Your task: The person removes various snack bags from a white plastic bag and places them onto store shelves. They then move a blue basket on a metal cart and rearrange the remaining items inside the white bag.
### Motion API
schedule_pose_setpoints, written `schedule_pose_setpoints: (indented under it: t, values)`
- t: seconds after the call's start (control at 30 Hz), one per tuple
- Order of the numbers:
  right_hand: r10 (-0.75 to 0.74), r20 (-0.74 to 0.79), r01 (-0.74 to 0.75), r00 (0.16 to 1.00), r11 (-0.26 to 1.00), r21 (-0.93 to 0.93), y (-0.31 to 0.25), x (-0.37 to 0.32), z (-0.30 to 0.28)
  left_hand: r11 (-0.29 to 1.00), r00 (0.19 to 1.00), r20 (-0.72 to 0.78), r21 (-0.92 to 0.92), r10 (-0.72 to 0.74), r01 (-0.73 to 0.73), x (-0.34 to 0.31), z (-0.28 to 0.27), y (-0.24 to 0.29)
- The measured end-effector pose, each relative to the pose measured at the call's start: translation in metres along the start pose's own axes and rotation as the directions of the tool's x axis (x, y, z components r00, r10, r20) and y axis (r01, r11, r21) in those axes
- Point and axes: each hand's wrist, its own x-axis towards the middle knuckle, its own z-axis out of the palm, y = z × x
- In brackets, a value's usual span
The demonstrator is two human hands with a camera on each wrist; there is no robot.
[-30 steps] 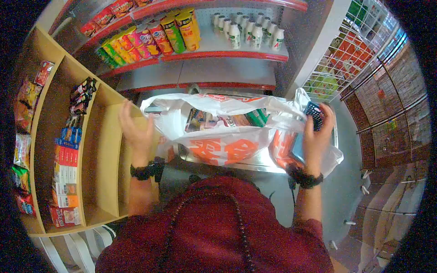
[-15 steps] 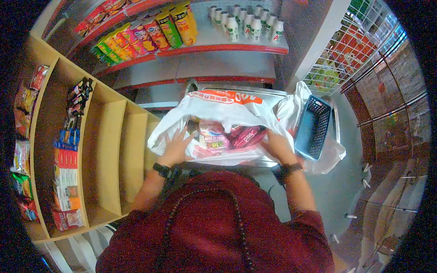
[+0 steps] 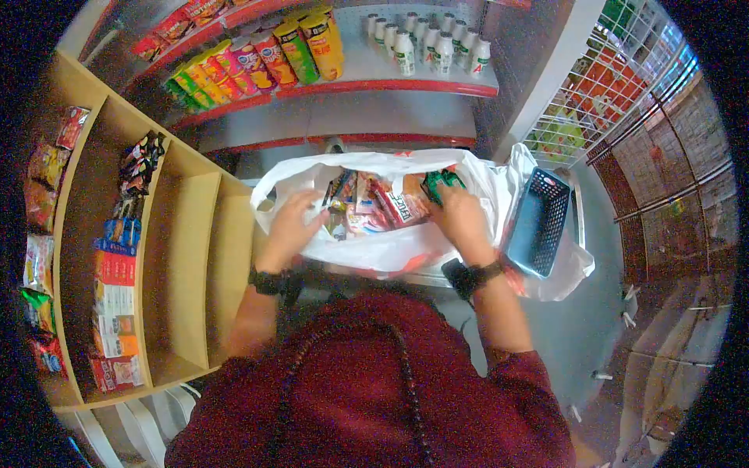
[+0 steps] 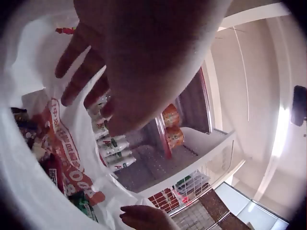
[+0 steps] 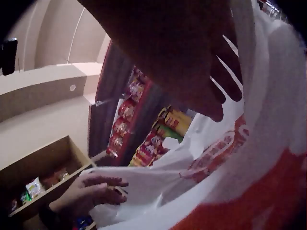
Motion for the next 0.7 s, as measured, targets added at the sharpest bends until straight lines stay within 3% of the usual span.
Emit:
schedule_pose_setpoints:
  t: [0.03, 0.17, 0.3, 0.37, 0.43, 0.53, 0.57, 0.63, 0.7]
  values:
    - [-0.004, -0.004, 0.004, 1.0, 1.0, 0.0, 0.0, -0.001, 0.013, 0.999, 1.0, 0.003, -0.029, 0.017, -0.017, -0.006, 0.001, 0.008]
    - [-0.076, 0.331, 0.148, 0.94, 0.969, -0.198, -0.014, -0.002, 0.053, 0.996, 0.999, 0.014, -0.08, 0.037, -0.036, -0.035, -0.003, 0.018]
    - [0.044, 0.291, 0.007, 0.956, 0.985, -0.173, -0.018, 0.001, 0.092, 0.994, 0.996, -0.045, -0.08, -0.076, 0.072, -0.059, -0.013, 0.007]
    - [-0.025, 0.355, 0.102, 0.935, 0.974, -0.202, -0.025, -0.001, 0.086, 0.997, 0.992, -0.099, -0.04, -0.072, 0.069, -0.067, -0.025, 0.01]
    - [-0.057, 0.327, 0.136, 0.943, 0.965, -0.223, -0.022, -0.003, 0.099, 0.996, 0.983, -0.162, 0.001, -0.088, 0.089, -0.075, -0.033, 0.01]
    - [-0.008, 0.296, 0.107, 0.955, 0.942, -0.318, -0.02, 0.0, 0.111, 0.989, 0.964, -0.224, -0.046, -0.147, 0.14, -0.088, -0.029, 0.0]
    - [0.043, 0.223, 0.016, 0.974, 0.967, -0.255, -0.012, 0.003, 0.125, 0.986, 0.951, -0.261, -0.037, -0.169, 0.165, -0.089, -0.031, 0.002]
    - [-0.035, 0.377, 0.162, 0.925, 0.937, -0.309, -0.024, 0.005, 0.101, 0.987, 0.968, -0.195, -0.049, -0.158, 0.152, -0.09, -0.036, 0.007]
    - [0.033, 0.397, 0.102, 0.917, 0.944, -0.315, -0.025, 0.009, 0.108, 0.99, 0.965, -0.23, 0.029, -0.126, 0.136, -0.091, -0.034, 0.004]
